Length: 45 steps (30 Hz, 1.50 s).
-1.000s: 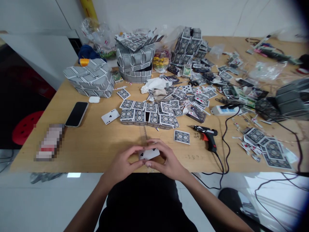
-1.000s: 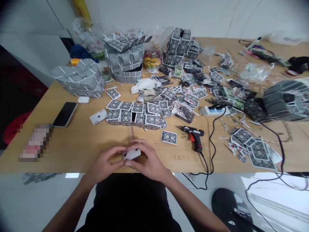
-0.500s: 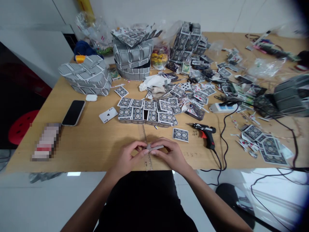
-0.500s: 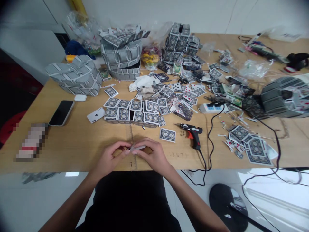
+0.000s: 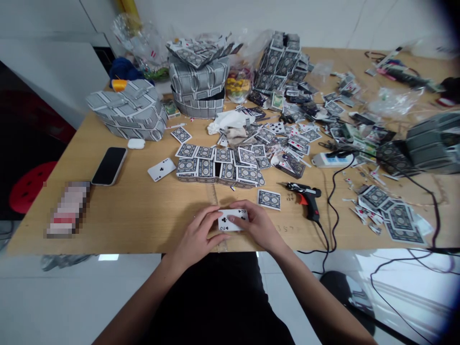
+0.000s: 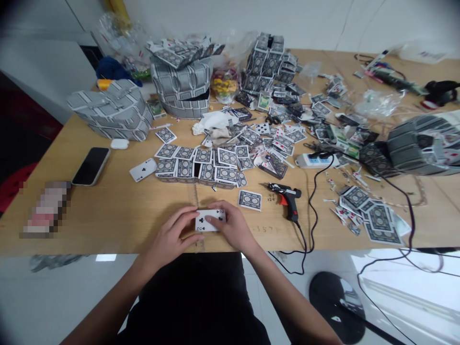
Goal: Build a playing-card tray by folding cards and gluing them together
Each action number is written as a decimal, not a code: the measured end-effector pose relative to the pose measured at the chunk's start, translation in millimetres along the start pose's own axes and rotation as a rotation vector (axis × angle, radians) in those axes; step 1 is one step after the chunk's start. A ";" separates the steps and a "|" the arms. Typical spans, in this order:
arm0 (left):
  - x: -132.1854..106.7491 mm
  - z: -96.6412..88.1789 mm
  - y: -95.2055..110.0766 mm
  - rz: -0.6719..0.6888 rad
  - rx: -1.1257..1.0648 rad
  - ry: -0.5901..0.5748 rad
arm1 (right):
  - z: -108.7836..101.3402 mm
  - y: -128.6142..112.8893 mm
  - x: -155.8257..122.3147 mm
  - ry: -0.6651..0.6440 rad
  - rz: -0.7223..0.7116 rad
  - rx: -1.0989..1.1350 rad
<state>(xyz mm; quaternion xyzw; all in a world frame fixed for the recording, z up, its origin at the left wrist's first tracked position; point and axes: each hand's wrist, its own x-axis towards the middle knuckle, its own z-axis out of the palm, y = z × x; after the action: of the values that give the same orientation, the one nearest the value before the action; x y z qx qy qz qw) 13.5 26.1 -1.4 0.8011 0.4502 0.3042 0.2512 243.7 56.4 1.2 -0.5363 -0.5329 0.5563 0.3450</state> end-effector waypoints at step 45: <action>-28.8 -3.3 7.9 -0.001 0.219 -0.221 | -5.1 1.0 -7.9 -0.095 -0.414 -0.489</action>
<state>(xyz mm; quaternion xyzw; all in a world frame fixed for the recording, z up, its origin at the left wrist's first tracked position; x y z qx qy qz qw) 3.8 -2.4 -1.3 0.8521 0.4505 0.1632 0.2105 250.3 49.8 2.8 -0.4570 -0.7639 0.3543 0.2864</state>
